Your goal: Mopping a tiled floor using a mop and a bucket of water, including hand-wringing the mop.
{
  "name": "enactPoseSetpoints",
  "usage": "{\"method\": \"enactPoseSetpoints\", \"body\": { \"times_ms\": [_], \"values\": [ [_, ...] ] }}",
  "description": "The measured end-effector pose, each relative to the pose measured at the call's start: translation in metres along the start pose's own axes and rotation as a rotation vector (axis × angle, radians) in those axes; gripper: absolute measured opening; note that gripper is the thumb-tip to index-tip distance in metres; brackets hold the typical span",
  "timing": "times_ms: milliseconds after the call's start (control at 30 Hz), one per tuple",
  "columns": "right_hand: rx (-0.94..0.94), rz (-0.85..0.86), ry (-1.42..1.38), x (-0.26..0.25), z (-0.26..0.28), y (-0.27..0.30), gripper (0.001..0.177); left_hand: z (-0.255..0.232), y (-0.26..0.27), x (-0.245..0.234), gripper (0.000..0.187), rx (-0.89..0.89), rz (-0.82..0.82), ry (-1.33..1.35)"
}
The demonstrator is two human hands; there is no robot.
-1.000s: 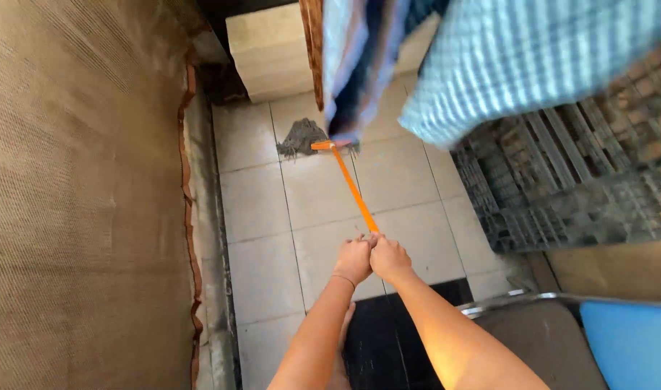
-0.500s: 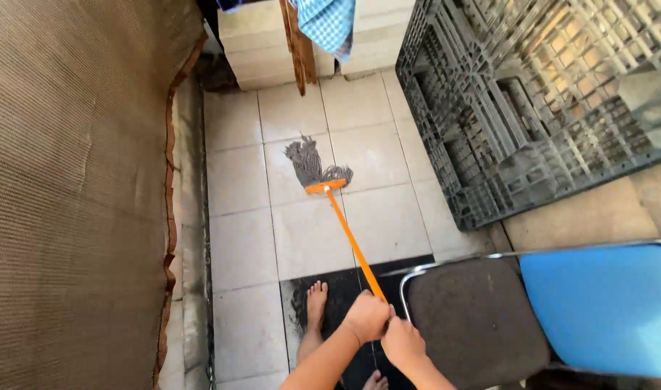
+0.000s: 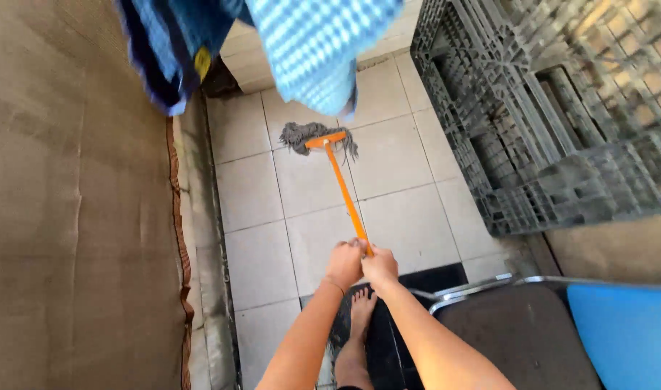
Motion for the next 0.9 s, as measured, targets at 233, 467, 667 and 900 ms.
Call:
{"method": "enactPoseSetpoints", "body": {
  "times_ms": [233, 467, 667, 900],
  "values": [
    [0.072, -0.083, 0.013, -0.006, 0.071, -0.134, 0.047, 0.077, -0.130, -0.010, 0.060, -0.093, 0.165, -0.039],
    [0.104, -0.145, -0.119, -0.051, 0.002, -0.148, 0.047, -0.011, -0.129, -0.011, 0.030, -0.082, 0.007, 0.186],
    [0.143, -0.191, -0.080, -0.111, -0.093, -0.097, 0.044, -0.133, -0.098, 0.029, 0.061, 0.043, 0.218, 0.138],
    [0.134, -0.114, 0.347, -0.207, -0.161, 0.041, 0.051, -0.289, -0.039, -0.014, 0.054, 0.293, 0.174, 0.031]
  ]
}}
Point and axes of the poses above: each hand's wrist, its own y-axis away from the middle knuckle, its own x-axis out of the palm, z = x × y, the point moved 6 cm from there along -y, towards the middle knuckle, and after that the axes turned 1 degree about z, right-handed, at the moved point
